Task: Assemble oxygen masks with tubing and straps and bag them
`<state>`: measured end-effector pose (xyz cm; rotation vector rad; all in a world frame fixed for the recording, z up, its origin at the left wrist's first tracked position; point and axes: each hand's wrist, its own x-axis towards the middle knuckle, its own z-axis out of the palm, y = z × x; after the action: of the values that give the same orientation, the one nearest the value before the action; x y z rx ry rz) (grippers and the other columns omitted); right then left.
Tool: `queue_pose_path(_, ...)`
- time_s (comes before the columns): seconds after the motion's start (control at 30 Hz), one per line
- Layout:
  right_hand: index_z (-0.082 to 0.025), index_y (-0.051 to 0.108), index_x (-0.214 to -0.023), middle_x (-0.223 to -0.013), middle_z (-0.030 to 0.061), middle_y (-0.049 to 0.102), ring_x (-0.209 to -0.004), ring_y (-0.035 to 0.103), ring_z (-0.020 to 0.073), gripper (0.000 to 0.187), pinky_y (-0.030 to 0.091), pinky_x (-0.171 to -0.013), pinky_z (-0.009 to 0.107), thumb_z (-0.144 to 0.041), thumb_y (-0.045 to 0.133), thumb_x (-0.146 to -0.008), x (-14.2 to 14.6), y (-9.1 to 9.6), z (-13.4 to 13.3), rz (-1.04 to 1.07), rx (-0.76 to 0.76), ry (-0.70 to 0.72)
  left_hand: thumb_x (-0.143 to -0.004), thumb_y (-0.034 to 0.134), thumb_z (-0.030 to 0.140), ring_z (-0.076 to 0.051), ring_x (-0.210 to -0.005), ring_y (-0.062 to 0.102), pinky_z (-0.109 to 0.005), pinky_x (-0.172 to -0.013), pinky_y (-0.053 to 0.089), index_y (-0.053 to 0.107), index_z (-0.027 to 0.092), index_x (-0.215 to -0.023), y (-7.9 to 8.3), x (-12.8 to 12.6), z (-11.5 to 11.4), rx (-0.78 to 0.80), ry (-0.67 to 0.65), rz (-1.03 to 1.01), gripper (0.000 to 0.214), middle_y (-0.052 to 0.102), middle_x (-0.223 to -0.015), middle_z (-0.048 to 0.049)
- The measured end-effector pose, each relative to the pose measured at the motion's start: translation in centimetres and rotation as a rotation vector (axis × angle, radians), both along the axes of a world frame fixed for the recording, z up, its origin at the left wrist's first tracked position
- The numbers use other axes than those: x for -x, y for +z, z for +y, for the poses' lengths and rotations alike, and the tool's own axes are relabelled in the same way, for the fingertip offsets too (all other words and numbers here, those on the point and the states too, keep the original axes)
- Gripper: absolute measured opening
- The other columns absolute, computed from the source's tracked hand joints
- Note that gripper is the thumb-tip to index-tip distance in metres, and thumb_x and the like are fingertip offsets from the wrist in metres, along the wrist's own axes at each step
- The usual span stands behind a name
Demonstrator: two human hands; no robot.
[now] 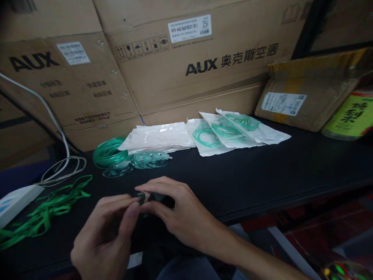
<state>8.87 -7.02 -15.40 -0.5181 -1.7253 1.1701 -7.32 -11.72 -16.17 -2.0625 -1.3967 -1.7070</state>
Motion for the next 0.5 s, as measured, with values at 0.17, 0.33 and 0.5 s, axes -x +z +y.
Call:
queue_pose_path(0.17, -0.025, 0.068, -0.12, -0.122, 0.0032, 0.072, -0.117, 0.066, 0.0167, 0.028, 0.05, -0.102, 0.03, -0.017, 0.069, -0.094, -0.24, 0.59, -0.27, 0.065, 0.148, 0.089, -0.092, 0.066, 0.019, -0.014, -0.086, 0.061, -0.023, -0.069, 0.052, 0.066, 0.024, -0.112, 0.21, 0.57, 0.37, 0.131, 0.041, -0.092, 0.02, 0.062, -0.106, -0.0025)
queue_pose_path(0.33, -0.024, 0.054, -0.113, -0.112, 0.0029, 0.072, -0.111, 0.069, 0.0161, 0.024, 0.053, -0.096, 0.029, -0.026, 0.069, -0.094, -0.21, 0.84, -0.83, 0.101, 0.252, 0.177, -0.093, 0.066, 0.015, -0.015, -0.097, 0.066, -0.025, -0.084, 0.054, 0.069, 0.026, -0.102, 0.25, 0.57, 0.69, 0.158, -0.061, -0.017, 0.015, 0.068, -0.102, 0.0007)
queue_pose_path(0.5, -0.024, 0.054, -0.117, -0.111, 0.0017, 0.069, -0.108, 0.069, 0.0146, 0.024, 0.053, -0.096, 0.029, -0.021, 0.065, -0.097, 0.18, 0.34, -0.87, 0.014, 0.116, 0.073, -0.09, 0.068, 0.009, -0.014, -0.092, 0.068, -0.025, -0.084, 0.056, 0.069, 0.024, -0.099, -0.31, 0.6, 0.45, 0.089, -0.066, -0.073, 0.018, 0.07, -0.099, 0.0008)
